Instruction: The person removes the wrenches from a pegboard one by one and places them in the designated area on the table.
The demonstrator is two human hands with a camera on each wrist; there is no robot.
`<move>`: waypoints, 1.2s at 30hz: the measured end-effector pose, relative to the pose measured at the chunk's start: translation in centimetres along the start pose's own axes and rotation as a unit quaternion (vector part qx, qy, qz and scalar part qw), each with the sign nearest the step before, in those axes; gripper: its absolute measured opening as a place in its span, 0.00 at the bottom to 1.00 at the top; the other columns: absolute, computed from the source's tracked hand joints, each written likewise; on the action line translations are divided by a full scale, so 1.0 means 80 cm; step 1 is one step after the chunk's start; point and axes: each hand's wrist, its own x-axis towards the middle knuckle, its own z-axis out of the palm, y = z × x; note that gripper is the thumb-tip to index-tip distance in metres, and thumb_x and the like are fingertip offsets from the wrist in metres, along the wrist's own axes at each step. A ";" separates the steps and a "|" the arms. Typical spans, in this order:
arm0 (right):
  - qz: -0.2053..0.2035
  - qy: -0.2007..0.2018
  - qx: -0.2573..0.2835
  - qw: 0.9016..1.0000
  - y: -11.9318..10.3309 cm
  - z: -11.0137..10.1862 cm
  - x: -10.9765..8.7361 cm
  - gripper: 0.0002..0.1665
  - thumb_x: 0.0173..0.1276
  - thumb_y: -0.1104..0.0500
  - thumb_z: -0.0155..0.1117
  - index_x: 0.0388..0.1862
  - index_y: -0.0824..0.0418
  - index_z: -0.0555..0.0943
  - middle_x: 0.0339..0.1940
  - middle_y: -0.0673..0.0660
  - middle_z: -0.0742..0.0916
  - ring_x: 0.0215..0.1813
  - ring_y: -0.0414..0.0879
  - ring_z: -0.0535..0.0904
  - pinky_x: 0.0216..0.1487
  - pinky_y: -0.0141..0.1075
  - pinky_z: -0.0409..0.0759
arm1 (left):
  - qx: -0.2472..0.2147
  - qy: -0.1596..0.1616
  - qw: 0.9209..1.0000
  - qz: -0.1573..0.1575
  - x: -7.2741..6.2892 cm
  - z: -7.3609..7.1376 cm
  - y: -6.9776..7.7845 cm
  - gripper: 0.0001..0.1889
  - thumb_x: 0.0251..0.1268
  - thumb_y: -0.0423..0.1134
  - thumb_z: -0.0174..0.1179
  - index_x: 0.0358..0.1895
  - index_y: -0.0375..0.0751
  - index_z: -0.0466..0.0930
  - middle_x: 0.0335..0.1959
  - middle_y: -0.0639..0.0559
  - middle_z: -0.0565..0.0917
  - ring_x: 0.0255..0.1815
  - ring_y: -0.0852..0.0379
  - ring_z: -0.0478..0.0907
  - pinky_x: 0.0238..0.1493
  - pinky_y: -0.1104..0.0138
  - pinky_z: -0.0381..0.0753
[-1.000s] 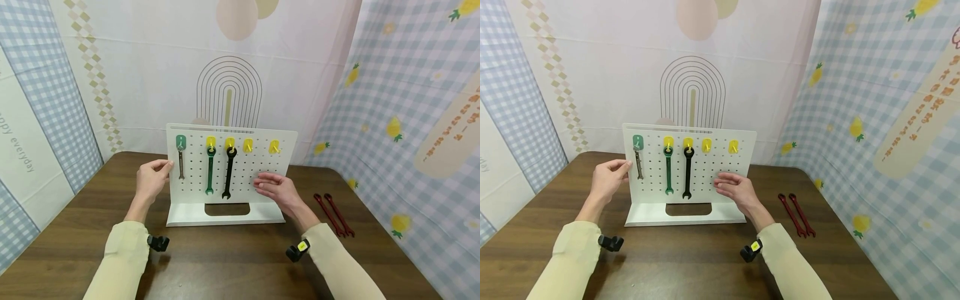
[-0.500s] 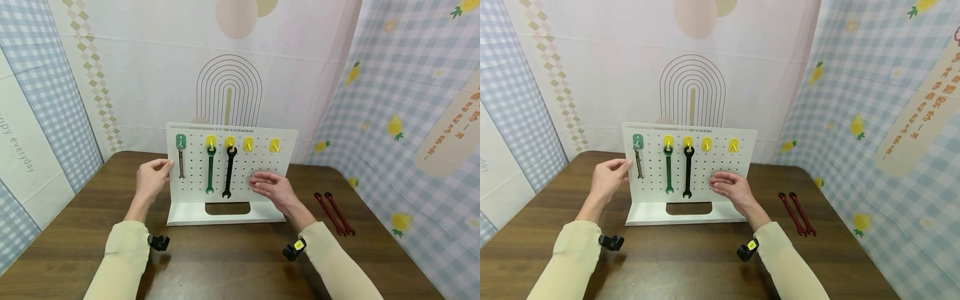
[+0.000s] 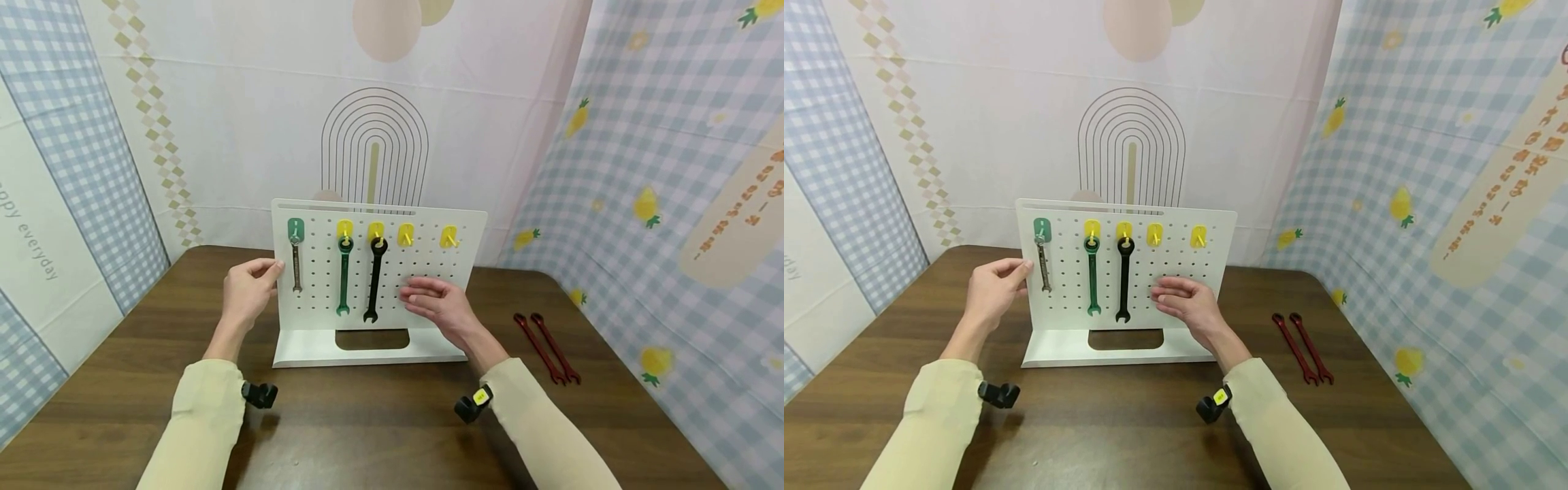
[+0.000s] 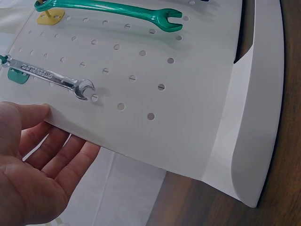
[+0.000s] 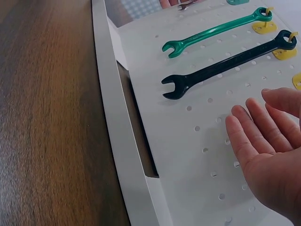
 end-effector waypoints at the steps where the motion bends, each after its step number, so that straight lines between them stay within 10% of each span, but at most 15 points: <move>1: -0.001 -0.002 0.001 1.000 0.000 0.001 0.001 0.29 0.73 0.73 0.65 0.72 0.73 0.74 0.59 0.64 0.90 0.59 0.50 0.89 0.63 0.42 0.87 | 0.000 0.000 1.000 0.001 0.000 0.000 0.000 0.22 0.81 0.49 0.60 0.61 0.32 0.85 0.58 0.35 0.84 0.55 0.45 0.83 0.41 0.76 0.88; 29: -0.016 -0.024 0.005 1.000 0.009 0.014 0.007 0.30 0.74 0.73 0.64 0.73 0.70 0.73 0.68 0.69 0.83 0.66 0.54 0.85 0.64 0.42 0.86 | 0.001 -0.002 1.000 0.003 0.000 0.000 0.000 0.22 0.81 0.48 0.60 0.61 0.32 0.85 0.58 0.35 0.84 0.51 0.49 0.82 0.40 0.78 0.87; 36: -0.020 -0.031 0.002 0.999 0.008 0.020 0.009 0.30 0.74 0.74 0.63 0.74 0.69 0.73 0.70 0.70 0.82 0.71 0.60 0.81 0.67 0.45 0.85 | 0.005 -0.002 1.000 0.001 -0.001 0.000 0.001 0.22 0.81 0.48 0.60 0.61 0.32 0.85 0.58 0.35 0.84 0.49 0.49 0.83 0.52 0.61 0.91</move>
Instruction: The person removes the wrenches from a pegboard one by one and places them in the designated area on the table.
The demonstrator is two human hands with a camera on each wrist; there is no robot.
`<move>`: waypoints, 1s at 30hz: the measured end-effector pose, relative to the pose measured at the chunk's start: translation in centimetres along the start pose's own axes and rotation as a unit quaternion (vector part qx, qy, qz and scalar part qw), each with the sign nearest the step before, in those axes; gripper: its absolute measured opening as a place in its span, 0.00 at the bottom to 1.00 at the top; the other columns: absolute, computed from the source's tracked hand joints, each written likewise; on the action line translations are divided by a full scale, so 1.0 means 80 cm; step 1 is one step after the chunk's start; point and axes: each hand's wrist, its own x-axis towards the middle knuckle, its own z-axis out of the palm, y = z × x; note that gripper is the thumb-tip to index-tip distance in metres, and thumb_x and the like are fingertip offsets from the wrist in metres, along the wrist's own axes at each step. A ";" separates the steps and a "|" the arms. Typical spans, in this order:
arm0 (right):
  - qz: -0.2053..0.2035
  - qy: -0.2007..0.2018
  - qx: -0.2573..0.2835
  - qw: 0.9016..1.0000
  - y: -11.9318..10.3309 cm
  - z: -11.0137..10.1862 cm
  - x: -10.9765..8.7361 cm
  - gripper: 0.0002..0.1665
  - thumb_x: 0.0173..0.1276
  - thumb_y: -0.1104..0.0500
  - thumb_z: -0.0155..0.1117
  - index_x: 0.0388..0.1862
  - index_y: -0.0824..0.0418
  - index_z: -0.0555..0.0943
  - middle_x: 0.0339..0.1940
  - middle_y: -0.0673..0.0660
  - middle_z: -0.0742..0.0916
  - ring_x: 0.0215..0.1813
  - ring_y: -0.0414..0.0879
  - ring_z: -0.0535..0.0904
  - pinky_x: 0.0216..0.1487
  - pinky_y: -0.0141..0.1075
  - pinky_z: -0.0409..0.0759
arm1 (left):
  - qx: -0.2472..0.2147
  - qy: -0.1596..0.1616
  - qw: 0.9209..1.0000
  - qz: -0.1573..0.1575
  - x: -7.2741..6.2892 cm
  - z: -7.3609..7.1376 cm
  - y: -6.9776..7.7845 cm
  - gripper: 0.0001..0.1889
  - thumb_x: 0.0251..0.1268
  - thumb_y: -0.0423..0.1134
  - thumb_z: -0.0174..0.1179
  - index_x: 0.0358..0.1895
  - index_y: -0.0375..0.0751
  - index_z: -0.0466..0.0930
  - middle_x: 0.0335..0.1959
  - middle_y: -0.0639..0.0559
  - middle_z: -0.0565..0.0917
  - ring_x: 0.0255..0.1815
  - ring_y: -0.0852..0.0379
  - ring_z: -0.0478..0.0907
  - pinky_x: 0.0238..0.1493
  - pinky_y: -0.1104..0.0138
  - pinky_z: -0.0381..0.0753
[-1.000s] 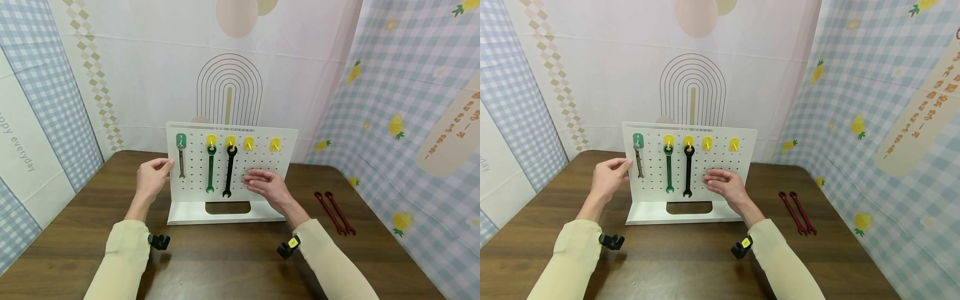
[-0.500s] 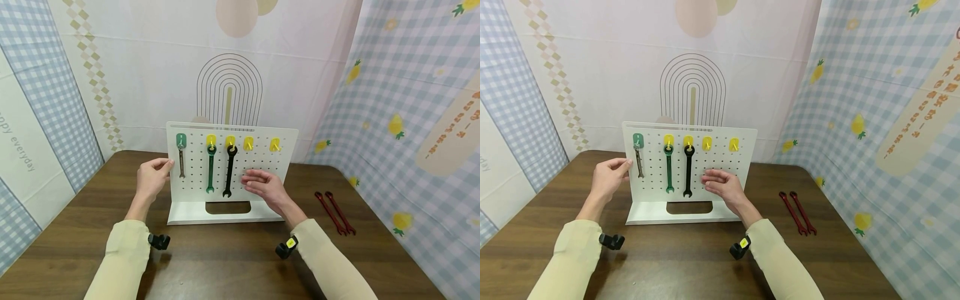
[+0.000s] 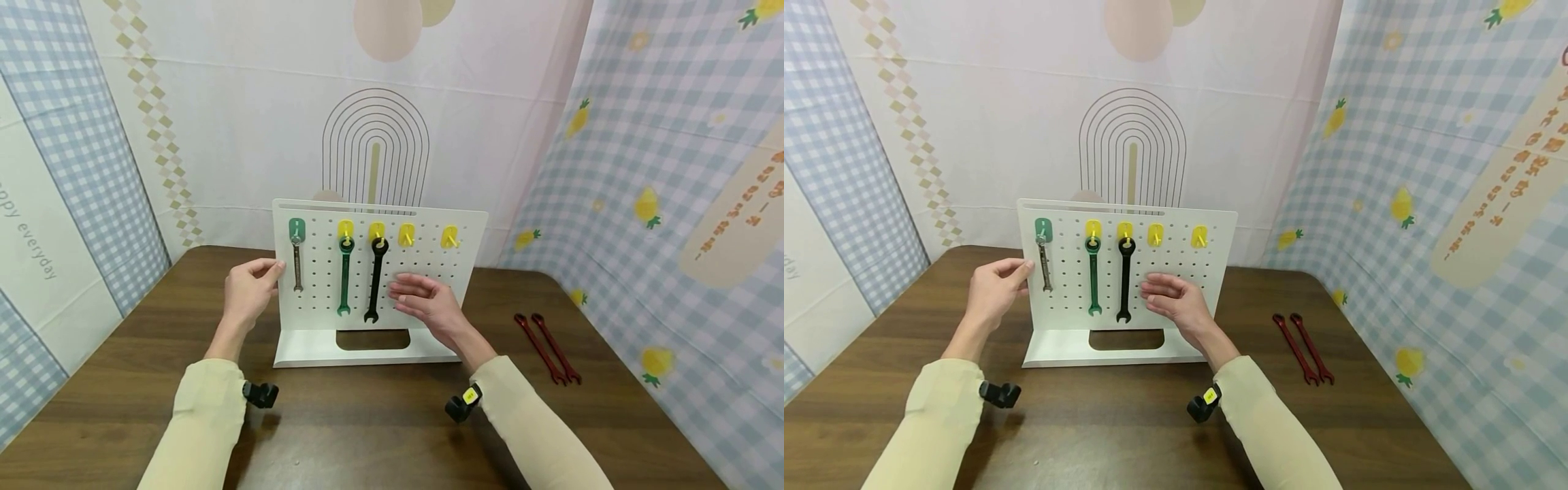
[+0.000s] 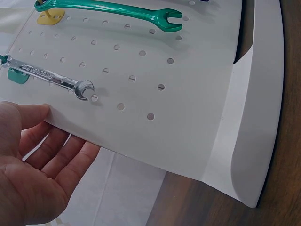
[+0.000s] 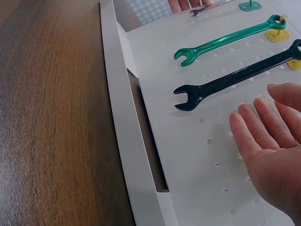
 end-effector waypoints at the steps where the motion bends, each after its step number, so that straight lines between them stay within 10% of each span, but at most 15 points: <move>1: 0.000 0.000 -0.002 1.000 0.000 0.001 0.000 0.30 0.74 0.74 0.63 0.74 0.69 0.73 0.70 0.69 0.82 0.71 0.60 0.81 0.67 0.45 0.84 | 0.000 0.000 1.000 0.000 0.000 0.000 0.000 0.22 0.81 0.48 0.59 0.61 0.32 0.85 0.58 0.35 0.84 0.49 0.49 0.83 0.54 0.58 0.91; 30: -0.011 -0.011 -0.020 1.000 -0.002 0.017 0.010 0.31 0.75 0.74 0.62 0.75 0.67 0.73 0.72 0.69 0.81 0.72 0.60 0.80 0.64 0.40 0.86 | -0.003 0.001 1.000 -0.003 0.000 0.001 0.000 0.21 0.81 0.47 0.60 0.61 0.32 0.85 0.57 0.36 0.84 0.47 0.52 0.82 0.52 0.61 0.91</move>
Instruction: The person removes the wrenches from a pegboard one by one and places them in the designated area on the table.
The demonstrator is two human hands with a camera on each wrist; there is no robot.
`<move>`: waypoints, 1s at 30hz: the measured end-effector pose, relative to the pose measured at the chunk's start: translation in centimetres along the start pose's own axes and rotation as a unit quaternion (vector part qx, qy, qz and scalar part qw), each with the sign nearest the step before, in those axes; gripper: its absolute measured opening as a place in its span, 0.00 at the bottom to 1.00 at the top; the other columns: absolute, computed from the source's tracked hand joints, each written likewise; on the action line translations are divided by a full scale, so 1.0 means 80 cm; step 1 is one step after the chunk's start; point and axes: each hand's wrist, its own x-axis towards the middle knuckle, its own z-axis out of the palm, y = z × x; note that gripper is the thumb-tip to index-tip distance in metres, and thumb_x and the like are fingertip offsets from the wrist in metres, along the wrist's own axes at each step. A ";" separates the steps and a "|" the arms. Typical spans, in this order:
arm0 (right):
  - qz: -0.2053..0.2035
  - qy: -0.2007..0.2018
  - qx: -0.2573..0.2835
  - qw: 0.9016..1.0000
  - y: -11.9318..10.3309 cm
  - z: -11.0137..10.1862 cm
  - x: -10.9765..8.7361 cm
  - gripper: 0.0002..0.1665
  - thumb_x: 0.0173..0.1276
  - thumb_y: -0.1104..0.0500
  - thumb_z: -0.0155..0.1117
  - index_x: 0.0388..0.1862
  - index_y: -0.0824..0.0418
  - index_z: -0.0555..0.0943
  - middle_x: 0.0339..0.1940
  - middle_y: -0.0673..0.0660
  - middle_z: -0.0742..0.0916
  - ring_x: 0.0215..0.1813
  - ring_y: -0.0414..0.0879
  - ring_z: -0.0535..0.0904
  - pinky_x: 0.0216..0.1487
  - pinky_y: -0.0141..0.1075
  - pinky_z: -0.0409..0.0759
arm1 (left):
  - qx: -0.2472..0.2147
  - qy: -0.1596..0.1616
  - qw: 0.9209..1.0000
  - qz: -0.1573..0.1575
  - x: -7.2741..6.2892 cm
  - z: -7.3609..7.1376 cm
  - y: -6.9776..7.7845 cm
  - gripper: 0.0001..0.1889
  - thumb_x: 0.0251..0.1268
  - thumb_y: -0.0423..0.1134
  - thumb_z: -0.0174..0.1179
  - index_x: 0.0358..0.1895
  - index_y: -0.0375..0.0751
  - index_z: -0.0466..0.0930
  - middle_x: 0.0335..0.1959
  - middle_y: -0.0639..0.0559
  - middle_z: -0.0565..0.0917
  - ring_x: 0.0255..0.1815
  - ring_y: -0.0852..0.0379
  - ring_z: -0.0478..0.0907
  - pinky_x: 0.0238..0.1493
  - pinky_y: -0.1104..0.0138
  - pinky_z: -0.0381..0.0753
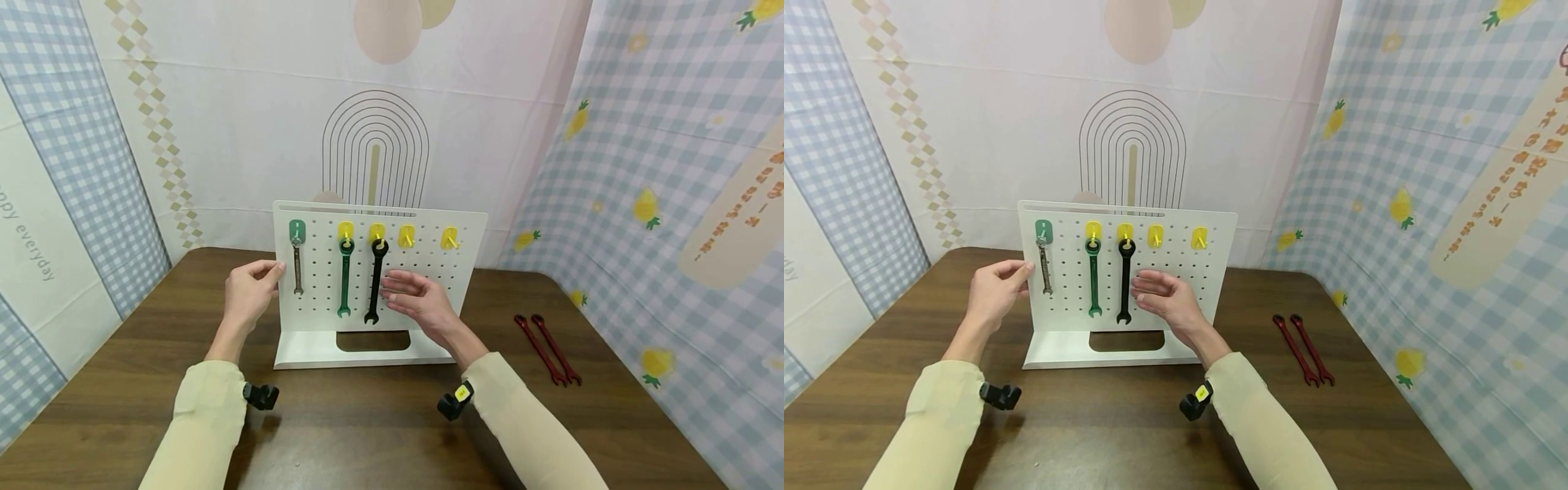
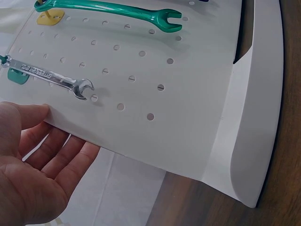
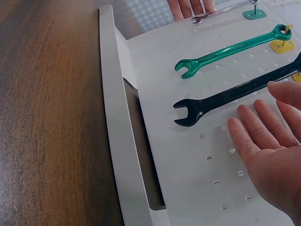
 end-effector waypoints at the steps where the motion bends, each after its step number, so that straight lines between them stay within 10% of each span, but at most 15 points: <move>1: -0.001 -0.002 -0.002 1.000 0.000 0.000 0.001 0.31 0.75 0.74 0.62 0.75 0.67 0.72 0.73 0.69 0.80 0.72 0.60 0.80 0.65 0.40 0.86 | 0.000 0.001 1.000 0.000 0.000 0.000 0.000 0.21 0.81 0.47 0.60 0.61 0.32 0.85 0.57 0.36 0.84 0.47 0.51 0.82 0.52 0.61 0.91; 30: 0.004 -0.017 -0.024 1.000 0.001 0.009 0.010 0.34 0.73 0.74 0.64 0.77 0.66 0.71 0.73 0.70 0.80 0.65 0.51 0.83 0.68 0.43 0.85 | 0.000 0.002 1.000 0.007 0.000 0.001 -0.002 0.22 0.80 0.49 0.60 0.61 0.32 0.86 0.58 0.35 0.85 0.53 0.47 0.83 0.50 0.64 0.92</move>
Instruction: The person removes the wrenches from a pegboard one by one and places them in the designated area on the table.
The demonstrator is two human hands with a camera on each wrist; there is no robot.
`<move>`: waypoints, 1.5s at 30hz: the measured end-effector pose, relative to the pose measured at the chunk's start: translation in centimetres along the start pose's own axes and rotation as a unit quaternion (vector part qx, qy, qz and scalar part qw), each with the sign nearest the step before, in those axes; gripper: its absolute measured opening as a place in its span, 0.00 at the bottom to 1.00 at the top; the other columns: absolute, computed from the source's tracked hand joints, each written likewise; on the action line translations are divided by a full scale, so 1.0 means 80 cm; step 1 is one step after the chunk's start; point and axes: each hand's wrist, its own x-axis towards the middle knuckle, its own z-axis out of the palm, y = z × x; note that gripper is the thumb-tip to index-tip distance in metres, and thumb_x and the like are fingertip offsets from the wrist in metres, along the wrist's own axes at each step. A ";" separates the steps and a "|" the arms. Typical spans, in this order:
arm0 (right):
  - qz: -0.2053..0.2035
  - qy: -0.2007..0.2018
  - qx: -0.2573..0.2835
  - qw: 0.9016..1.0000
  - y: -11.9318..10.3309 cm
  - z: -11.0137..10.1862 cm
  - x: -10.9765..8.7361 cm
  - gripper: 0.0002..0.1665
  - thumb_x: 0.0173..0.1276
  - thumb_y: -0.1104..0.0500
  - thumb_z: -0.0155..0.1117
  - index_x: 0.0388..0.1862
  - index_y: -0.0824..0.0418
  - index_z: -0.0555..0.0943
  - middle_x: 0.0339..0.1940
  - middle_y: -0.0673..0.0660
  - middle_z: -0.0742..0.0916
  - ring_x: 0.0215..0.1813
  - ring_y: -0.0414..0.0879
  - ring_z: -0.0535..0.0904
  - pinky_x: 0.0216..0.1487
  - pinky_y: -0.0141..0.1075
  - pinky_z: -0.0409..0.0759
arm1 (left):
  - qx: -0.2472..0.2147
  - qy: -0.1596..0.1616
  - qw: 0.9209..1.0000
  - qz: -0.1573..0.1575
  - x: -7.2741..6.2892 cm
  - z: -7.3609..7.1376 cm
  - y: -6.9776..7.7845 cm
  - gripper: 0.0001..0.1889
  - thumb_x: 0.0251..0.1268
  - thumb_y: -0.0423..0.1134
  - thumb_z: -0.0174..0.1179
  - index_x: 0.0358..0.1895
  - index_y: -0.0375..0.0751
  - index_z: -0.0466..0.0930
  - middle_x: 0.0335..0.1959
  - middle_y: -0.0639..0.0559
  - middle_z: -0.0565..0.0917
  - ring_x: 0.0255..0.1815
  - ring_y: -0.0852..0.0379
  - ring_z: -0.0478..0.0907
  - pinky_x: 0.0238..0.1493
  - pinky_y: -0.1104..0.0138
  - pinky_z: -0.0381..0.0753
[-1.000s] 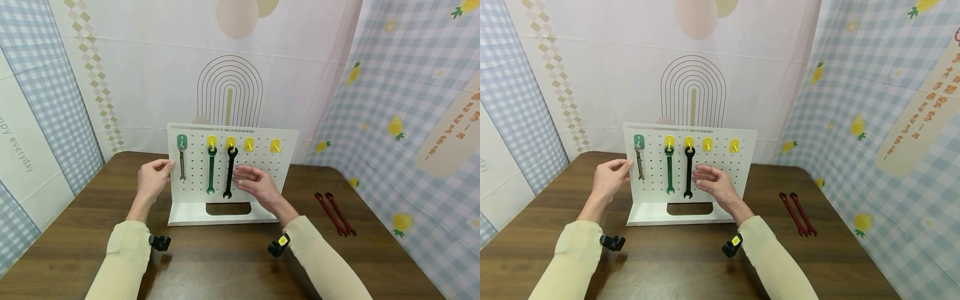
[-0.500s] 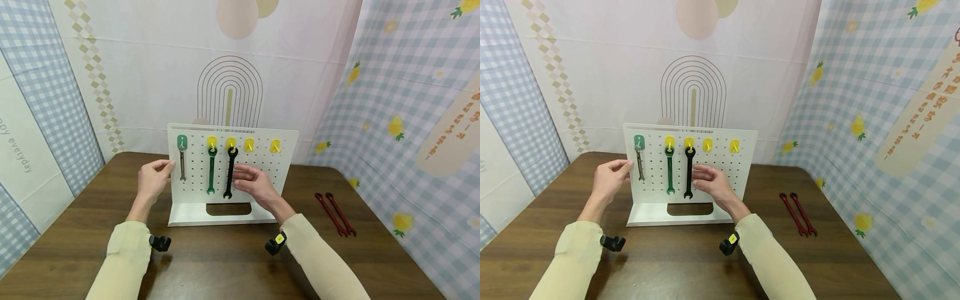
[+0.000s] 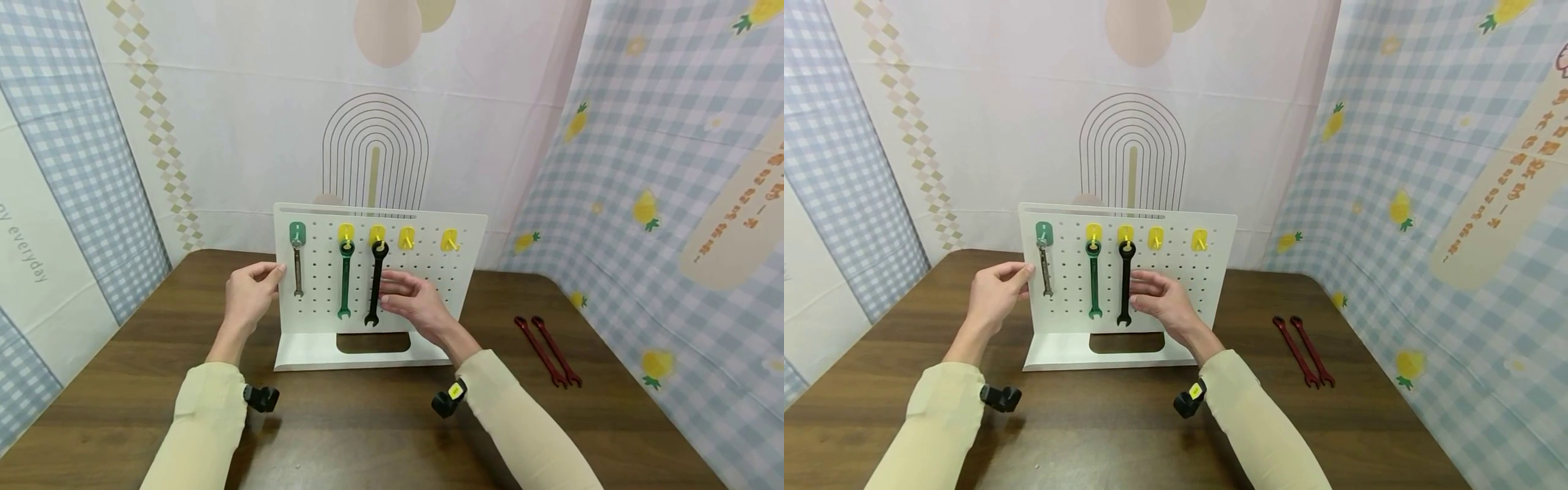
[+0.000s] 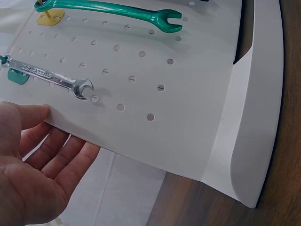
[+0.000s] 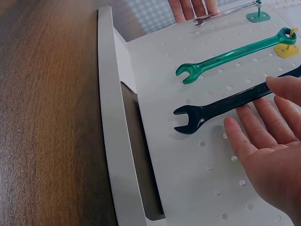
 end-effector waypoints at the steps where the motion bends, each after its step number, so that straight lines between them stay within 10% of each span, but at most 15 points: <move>1: 0.000 0.000 0.000 1.000 0.000 0.000 0.000 0.34 0.73 0.74 0.64 0.77 0.66 0.71 0.73 0.70 0.80 0.65 0.50 0.84 0.67 0.43 0.85 | -0.001 0.001 1.000 0.000 0.000 0.000 0.000 0.22 0.80 0.49 0.60 0.60 0.32 0.86 0.58 0.35 0.85 0.53 0.47 0.83 0.50 0.63 0.92; 45: 0.018 0.044 0.026 0.999 0.001 0.018 -0.006 0.24 0.70 0.74 0.67 0.64 0.70 0.80 0.45 0.51 0.88 0.47 0.43 0.88 0.51 0.42 0.92 | -0.002 0.006 1.000 0.005 0.001 0.000 -0.001 0.22 0.80 0.49 0.60 0.60 0.32 0.86 0.55 0.34 0.86 0.47 0.48 0.85 0.49 0.63 0.92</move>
